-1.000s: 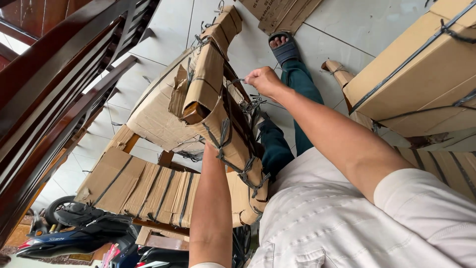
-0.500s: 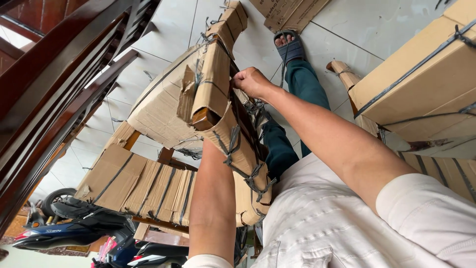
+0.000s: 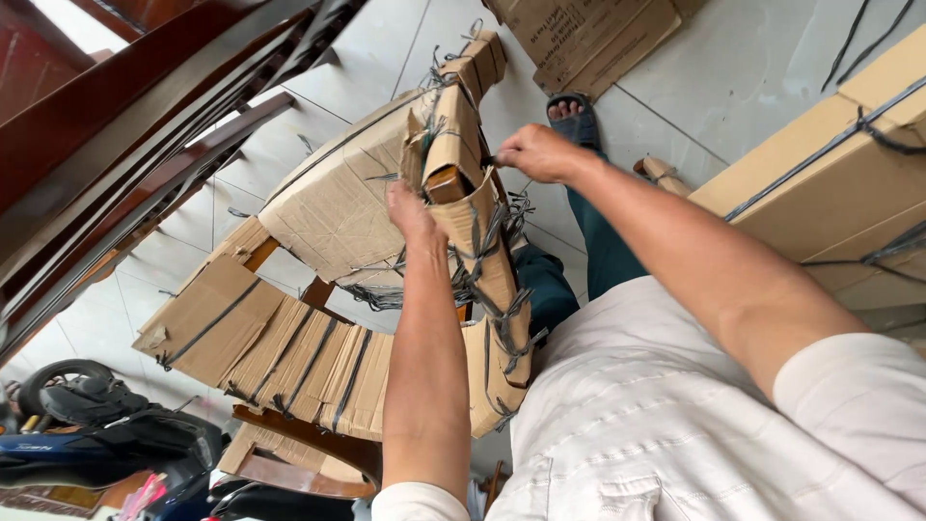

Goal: Packaging wooden chairs with cardboard and plastic straps for protection

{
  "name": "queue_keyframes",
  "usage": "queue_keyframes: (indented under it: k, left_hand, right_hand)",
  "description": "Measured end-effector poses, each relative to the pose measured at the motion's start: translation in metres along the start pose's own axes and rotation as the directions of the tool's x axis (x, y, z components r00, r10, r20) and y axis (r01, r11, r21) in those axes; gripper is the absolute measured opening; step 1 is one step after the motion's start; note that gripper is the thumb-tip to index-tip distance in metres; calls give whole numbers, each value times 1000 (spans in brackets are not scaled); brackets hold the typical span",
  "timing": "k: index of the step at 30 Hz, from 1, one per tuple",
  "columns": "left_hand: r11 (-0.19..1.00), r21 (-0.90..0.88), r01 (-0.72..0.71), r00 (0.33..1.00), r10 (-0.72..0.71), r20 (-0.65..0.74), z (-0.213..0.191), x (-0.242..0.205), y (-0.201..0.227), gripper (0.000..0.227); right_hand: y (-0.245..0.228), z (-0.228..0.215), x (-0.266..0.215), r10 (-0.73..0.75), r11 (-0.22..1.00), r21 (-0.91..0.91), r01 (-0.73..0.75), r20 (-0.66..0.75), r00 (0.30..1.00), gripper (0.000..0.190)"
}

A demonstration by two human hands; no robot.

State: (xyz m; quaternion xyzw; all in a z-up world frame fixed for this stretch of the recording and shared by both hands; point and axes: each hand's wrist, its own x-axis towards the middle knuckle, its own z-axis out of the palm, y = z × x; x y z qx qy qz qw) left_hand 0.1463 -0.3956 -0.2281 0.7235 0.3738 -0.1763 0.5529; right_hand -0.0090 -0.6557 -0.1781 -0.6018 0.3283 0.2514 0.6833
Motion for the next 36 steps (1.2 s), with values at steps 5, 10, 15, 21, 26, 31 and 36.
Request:
queue_keyframes:
  k: [5,10,15,21,26,31,36]
  left_hand:
    - [981,-184,-67,980,99,171,15,-95,121,9]
    - [929,-323,-184,926,274,260,-21,-122,155,9]
    - [926,-197,-321,854,373,362,-32,-191,181,8]
    - [822,-60,-566,685,510,521,-30,-238,177,11]
    - [788,-22,-615,667,535,519,8,-250,193,13]
    - [856,5,-516,691,413,593,22,-263,178,9]
    - [856,36,-515,746,427,511,26,-284,184,10]
  right_hand:
    - [-13,-55,-55,-68,986,-150,74,49,997,29]
    - [-29,-90,-124,87,964,-239,-118,-135,987,26]
    - [-51,-85,-188,-10,974,-217,-64,-323,946,22]
    - [-72,-58,-191,-287,958,-101,269,-405,868,21]
    - [-114,-70,-132,-351,935,-93,341,-350,868,20]
    - [-180,-57,-163,-496,766,-453,456,35,868,14]
    - [-193,-62,-161,-517,703,-488,517,148,843,13]
